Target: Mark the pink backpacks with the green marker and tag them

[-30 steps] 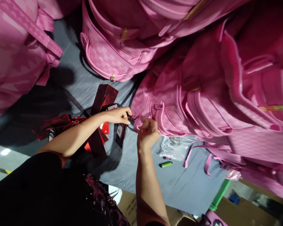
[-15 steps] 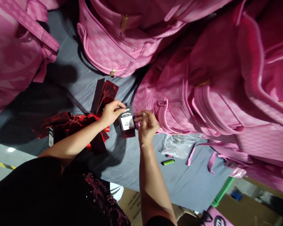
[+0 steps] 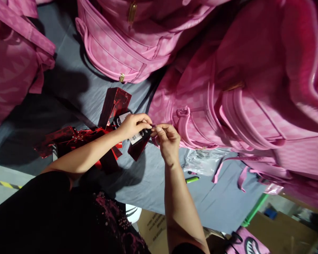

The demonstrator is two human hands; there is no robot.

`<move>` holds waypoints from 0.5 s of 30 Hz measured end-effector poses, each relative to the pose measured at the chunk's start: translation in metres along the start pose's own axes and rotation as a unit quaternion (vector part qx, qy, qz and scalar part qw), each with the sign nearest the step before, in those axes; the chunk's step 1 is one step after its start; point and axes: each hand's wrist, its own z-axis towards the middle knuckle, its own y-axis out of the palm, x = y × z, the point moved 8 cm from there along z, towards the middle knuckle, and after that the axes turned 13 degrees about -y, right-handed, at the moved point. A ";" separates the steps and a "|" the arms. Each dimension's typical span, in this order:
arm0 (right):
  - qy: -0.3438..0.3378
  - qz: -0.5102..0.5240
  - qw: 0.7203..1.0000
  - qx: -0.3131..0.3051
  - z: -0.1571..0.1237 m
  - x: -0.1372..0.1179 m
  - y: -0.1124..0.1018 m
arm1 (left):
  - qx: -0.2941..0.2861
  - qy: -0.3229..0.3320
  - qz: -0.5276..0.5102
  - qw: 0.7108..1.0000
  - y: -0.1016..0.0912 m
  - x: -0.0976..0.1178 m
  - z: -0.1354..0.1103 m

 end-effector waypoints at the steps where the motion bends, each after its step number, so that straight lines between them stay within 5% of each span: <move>1: 0.002 -0.004 1.000 -0.008 0.000 -0.001 -0.001 | -0.006 -0.030 -0.030 0.999 0.000 -0.007 0.004; 5: -0.078 -0.128 0.987 -0.065 0.001 -0.016 -0.002 | -0.043 -0.050 -0.040 0.997 0.004 -0.015 0.007; 9: -0.178 -0.291 0.932 -0.122 0.000 -0.032 0.005 | -0.050 0.028 0.068 0.996 0.007 -0.002 0.001; 15: -0.202 -0.312 0.918 -0.135 -0.001 -0.032 0.009 | -0.036 0.088 0.180 0.979 0.008 0.005 0.000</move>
